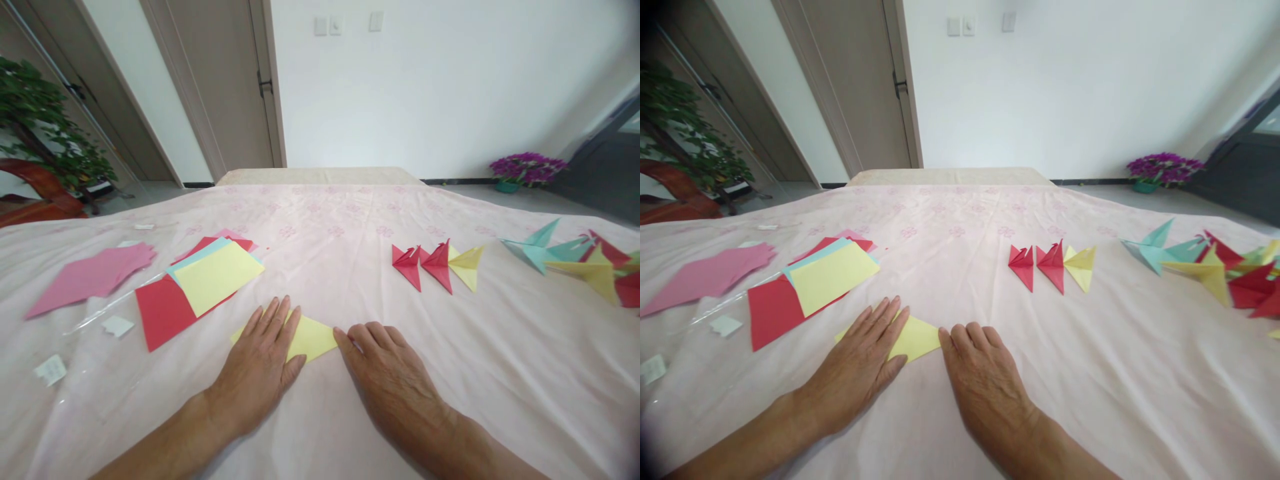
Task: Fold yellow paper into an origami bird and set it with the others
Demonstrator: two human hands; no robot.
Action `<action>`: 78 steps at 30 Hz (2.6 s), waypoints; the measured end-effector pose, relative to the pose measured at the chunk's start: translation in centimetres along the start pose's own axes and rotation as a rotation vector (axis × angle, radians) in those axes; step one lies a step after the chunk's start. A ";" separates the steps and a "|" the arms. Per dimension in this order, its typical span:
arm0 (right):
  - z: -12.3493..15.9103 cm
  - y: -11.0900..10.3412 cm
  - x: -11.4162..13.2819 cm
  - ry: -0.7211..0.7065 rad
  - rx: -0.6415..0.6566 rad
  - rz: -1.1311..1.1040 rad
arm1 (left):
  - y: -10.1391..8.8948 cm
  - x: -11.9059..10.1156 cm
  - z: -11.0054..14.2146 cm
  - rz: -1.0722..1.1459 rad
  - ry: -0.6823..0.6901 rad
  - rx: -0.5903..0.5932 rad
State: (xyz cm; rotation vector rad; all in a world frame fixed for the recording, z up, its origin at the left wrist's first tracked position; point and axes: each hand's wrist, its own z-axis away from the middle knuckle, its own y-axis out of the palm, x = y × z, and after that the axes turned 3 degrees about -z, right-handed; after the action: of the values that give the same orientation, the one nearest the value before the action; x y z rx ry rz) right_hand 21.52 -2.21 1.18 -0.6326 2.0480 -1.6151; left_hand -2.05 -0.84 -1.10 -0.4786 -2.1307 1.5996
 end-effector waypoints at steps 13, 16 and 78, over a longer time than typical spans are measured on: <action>-0.1 -0.4 0.7 0.020 0.053 -0.014 | -0.2 0.6 0.9 0.025 -0.178 0.184; -0.3 -1.1 1.0 0.036 0.086 0.035 | 0.0 0.6 1.0 0.053 -0.206 0.170; -0.9 0.0 -2.1 0.958 -0.192 -1.618 | -1.0 -2.8 -0.2 0.937 -0.425 -0.126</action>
State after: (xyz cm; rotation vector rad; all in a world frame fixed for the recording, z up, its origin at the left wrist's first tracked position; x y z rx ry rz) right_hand 22.61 -0.21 1.47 -2.3623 2.3045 -2.9462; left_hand 0.42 -2.41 -0.42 -1.4548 -2.4939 2.1864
